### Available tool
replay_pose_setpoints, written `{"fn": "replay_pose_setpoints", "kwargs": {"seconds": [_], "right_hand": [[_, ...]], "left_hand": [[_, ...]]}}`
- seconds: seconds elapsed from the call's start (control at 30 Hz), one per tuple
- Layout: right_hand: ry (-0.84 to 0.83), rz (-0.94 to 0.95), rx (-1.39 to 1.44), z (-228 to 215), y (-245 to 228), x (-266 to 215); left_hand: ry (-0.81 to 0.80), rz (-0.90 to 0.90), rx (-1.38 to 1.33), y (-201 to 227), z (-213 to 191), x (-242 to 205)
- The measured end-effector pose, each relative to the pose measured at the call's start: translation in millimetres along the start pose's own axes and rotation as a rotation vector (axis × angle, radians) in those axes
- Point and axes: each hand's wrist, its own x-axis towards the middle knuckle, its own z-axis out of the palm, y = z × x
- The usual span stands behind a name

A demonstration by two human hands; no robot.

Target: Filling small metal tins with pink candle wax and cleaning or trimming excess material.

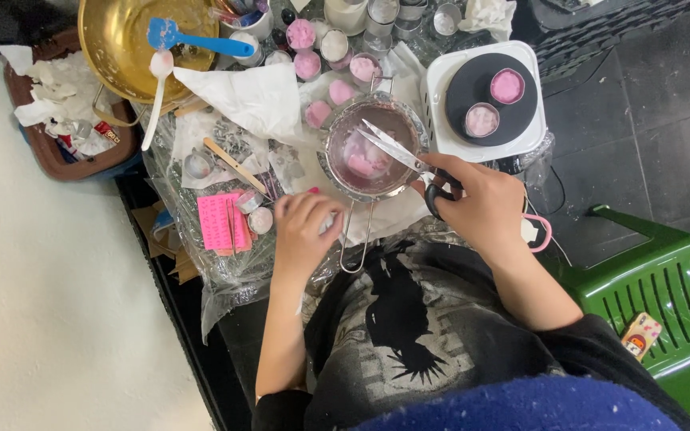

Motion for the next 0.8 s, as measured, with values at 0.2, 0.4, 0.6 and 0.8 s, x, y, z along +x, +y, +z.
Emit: {"fn": "replay_pose_setpoints", "kwargs": {"seconds": [0.2,0.4,0.6,0.8], "right_hand": [[-0.001,0.011,-0.025,2.1,1.2,-1.3],[0.004,0.051,-0.004,-1.8,2.2,-2.7],[0.008,0.035,-0.008,-0.7,0.8,-2.4],[0.005,-0.020,-0.006,7.8,10.3,-8.4]], "left_hand": [[0.171,-0.035,0.016,24.9,-18.8,49.5],[0.163,-0.002,0.171,36.8,-13.7,66.7],[0.184,-0.103,0.116,26.4,-9.8,44.5],[-0.017,-0.171,0.020,65.7,-27.6,31.8]]}}
